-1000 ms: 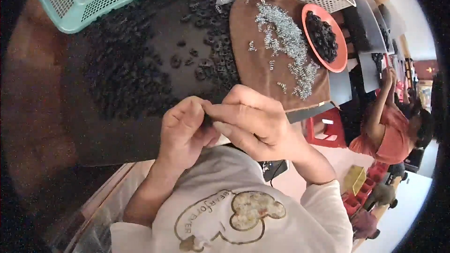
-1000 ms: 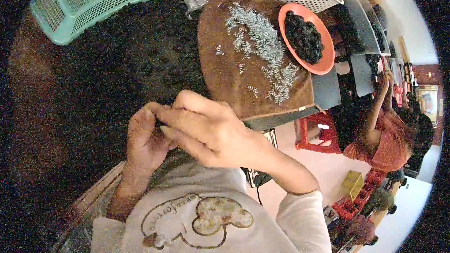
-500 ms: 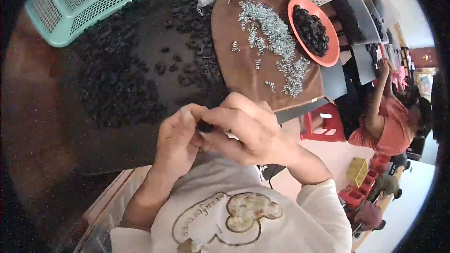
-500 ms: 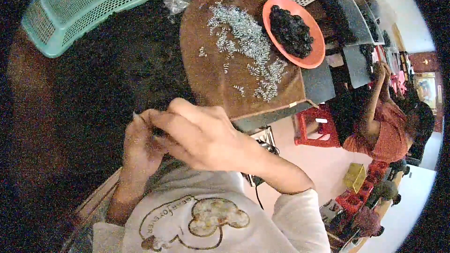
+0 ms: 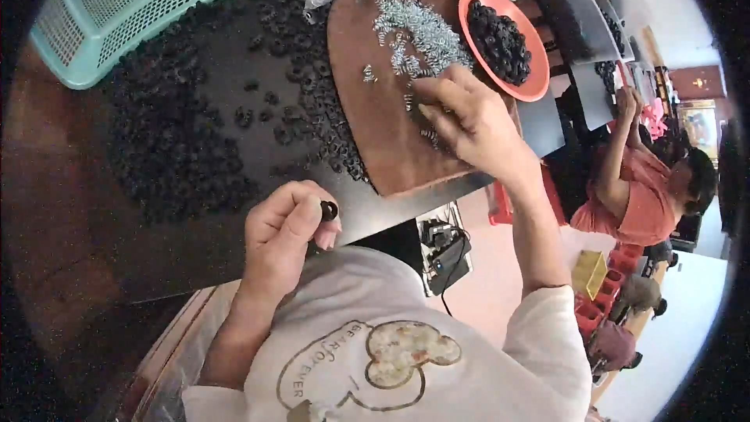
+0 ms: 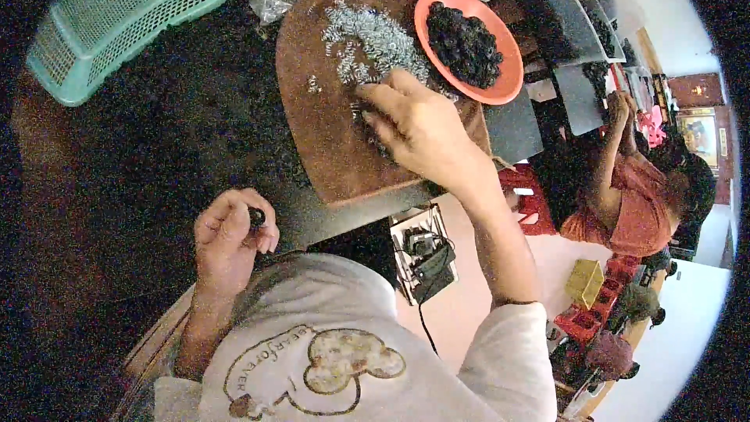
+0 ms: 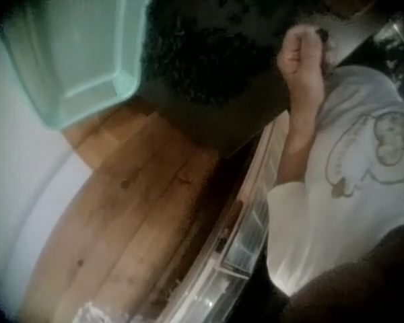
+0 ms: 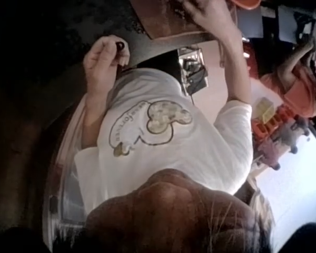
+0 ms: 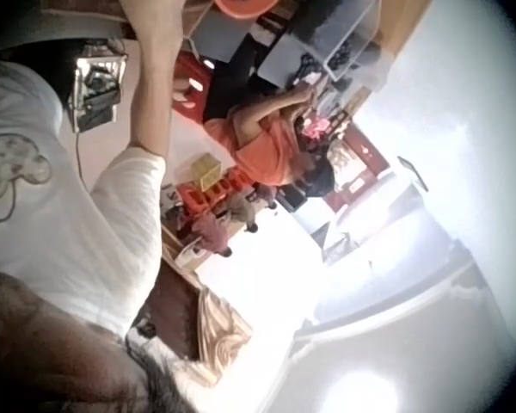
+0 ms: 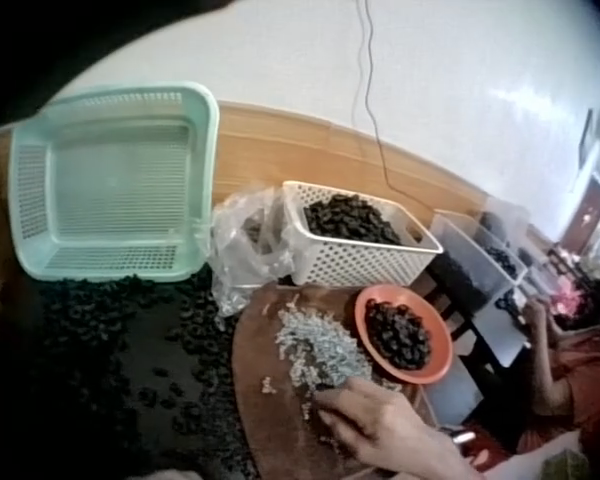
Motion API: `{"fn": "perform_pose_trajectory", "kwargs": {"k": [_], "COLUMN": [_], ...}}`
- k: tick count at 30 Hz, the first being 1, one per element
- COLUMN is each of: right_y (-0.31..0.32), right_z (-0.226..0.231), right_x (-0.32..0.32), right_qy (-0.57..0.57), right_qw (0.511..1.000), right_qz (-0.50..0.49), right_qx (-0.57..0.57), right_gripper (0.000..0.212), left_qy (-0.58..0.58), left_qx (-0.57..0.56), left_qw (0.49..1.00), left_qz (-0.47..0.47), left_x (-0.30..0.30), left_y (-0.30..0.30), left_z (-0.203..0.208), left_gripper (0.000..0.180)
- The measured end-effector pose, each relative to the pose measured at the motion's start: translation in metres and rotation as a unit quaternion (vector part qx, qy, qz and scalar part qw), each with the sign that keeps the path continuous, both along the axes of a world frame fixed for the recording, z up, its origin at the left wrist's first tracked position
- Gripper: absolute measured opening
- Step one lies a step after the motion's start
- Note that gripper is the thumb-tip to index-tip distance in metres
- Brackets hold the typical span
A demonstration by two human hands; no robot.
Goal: Assembling small black plastic parts with tiny metal beads or pins.
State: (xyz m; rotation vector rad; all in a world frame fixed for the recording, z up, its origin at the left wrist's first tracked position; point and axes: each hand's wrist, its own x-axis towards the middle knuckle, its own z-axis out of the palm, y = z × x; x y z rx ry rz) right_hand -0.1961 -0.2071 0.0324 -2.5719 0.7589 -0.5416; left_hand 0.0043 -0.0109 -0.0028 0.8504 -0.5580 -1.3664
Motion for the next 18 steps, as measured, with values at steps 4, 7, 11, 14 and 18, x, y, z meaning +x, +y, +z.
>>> {"fn": "perform_pose_trajectory", "kwargs": {"k": [4,7,11,14,18], "right_y": [-0.002,-0.004,0.001,0.001,-0.009], "right_z": [0.001,0.002,0.007,0.010,0.007], "right_x": [0.004,0.001,0.005,0.005,0.001], "right_qy": [0.085,0.103,0.110,0.127,0.107], "right_qw": [0.996,0.994,0.993,0.992,0.993], "right_qz": [-0.001,0.026,0.015,0.013,0.011], "right_qx": [-0.031,-0.030,-0.028,-0.026,-0.044], "right_gripper": [0.026,0.025,0.020,0.019,0.018], "left_qy": [-0.021,-0.045,-0.059,-0.060,-0.069], "left_qx": [0.015,0.001,-0.010,-0.003,0.008], "left_qw": [1.000,0.999,0.998,0.998,0.998], "left_qz": [-0.003,-0.005,-0.007,-0.002,0.006], "left_x": [0.001,0.001,0.001,0.001,0.000], "left_y": [0.003,0.003,0.005,0.005,0.006], "left_z": [-0.004,-0.005,-0.005,-0.004,-0.001], "left_gripper": [0.025,0.024,0.023,0.023,0.023]}}
